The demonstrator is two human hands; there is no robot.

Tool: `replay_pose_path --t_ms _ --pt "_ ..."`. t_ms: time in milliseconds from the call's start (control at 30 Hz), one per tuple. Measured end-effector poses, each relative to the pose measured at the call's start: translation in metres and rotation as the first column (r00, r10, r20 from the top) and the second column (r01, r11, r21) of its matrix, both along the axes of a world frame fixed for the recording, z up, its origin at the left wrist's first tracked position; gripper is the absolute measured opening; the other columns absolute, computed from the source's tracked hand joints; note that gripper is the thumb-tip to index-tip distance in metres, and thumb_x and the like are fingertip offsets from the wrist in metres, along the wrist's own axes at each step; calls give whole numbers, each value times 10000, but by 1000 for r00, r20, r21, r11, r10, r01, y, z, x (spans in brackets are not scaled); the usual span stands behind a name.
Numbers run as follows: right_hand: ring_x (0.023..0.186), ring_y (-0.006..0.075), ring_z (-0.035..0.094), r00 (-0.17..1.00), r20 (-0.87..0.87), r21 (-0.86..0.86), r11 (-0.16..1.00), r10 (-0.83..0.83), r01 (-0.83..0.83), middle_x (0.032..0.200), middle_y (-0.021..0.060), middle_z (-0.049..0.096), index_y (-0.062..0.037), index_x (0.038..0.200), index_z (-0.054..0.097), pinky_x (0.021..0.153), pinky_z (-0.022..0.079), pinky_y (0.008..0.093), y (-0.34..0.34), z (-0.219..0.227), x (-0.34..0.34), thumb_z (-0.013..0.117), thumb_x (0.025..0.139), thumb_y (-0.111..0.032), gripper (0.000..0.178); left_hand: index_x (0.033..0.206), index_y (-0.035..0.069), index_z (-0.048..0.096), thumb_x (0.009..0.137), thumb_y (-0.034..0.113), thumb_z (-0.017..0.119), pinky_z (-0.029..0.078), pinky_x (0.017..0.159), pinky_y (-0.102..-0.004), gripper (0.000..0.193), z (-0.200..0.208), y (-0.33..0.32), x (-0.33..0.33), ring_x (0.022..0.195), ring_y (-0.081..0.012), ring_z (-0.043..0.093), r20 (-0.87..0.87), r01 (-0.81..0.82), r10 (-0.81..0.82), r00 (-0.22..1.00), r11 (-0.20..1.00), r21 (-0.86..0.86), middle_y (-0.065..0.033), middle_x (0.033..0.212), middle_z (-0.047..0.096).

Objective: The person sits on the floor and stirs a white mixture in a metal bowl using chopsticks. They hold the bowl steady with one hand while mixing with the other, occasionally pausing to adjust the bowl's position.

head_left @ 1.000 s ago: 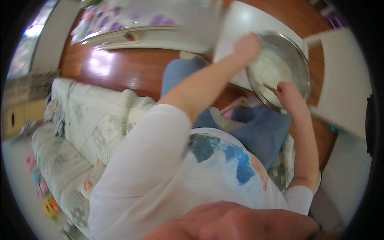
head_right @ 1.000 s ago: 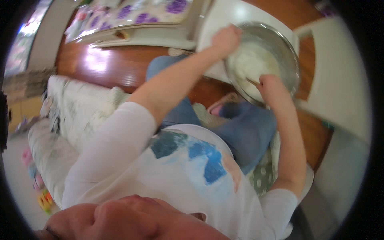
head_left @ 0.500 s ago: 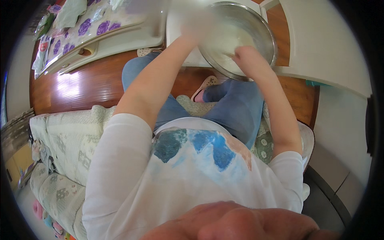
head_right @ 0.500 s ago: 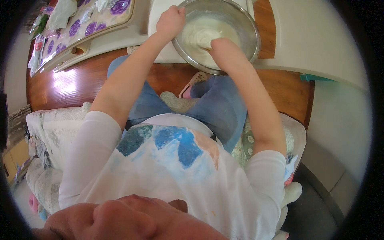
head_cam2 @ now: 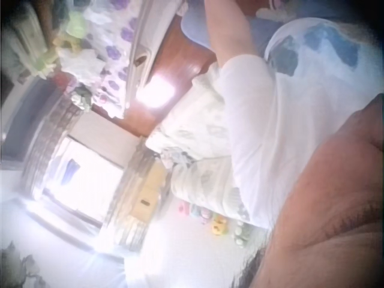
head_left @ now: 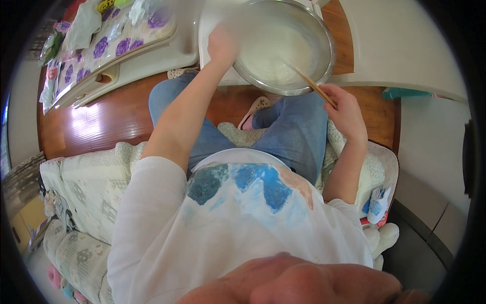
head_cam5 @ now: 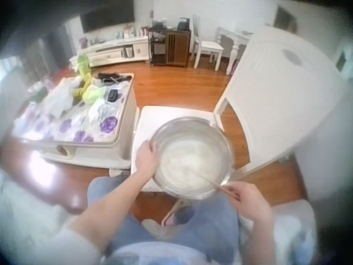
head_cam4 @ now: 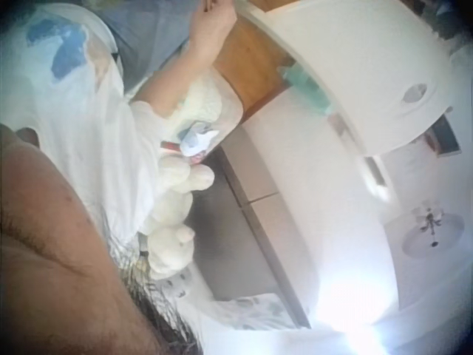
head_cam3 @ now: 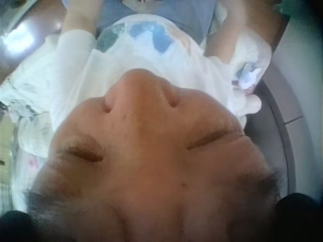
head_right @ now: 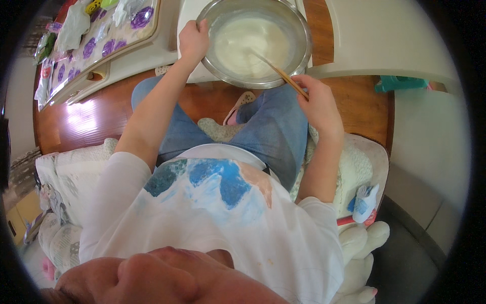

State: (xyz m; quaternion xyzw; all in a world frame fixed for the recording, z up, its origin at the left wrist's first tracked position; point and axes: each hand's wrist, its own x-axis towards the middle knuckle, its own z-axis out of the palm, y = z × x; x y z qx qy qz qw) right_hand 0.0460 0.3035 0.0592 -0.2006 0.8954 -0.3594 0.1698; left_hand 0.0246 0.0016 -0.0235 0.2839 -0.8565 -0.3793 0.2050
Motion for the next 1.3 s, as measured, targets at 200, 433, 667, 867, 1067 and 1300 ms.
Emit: replay_pose_path --t_ms 200,433,667,867,1067,1300 --pt "734 195 631 978 68 -75 977 -196 201 859 140 649 19 993 621 662 501 288 11 3 11 621 768 4 226 834 -22 511 871 267 520 431 654 -457 292 -7 4 26 730 -397 565 -98 -33 34 995 999 15 -231 762 577" --pt "708 117 597 962 52 -598 763 -270 246 827 69 653 18 922 650 640 476 231 -24 -26 17 656 808 -87 155 850 -22 501 869 200 546 430 591 -425 227 -14 17 54 639 -376 553 -308 -16 13 951 1000 -8 -211 687 559" --pt "721 110 603 941 27 -625 729 -337 279 844 77 655 37 885 656 666 479 224 -17 -31 23 634 842 -111 156 891 -15 524 868 180 561 432 569 -365 201 -3 27 53 587 -283 542 -345 -8 18 939 1000 28 -155 674 562" --pt "798 115 603 868 -158 -769 610 -471 191 879 84 651 31 894 649 706 480 239 -4 -22 14 618 850 -71 116 904 -23 525 867 170 566 436 586 -348 200 6 32 51 600 -265 538 -424 33 -26 905 999 10 -149 694 568" --pt "811 166 601 754 -379 -740 665 -536 101 899 93 639 -5 898 656 729 470 250 -49 -51 -19 624 826 -44 89 905 -14 523 861 158 568 440 602 -368 183 16 42 50 634 -300 558 -401 75 -76 913 997 -17 -170 712 571" --pt "806 106 591 926 -12 -810 547 -377 212 879 51 650 3 884 659 695 467 225 -50 -50 8 599 849 -63 97 909 -10 521 854 150 571 440 601 -385 177 13 35 45 649 -341 558 -383 74 -73 921 997 -11 -190 730 570"
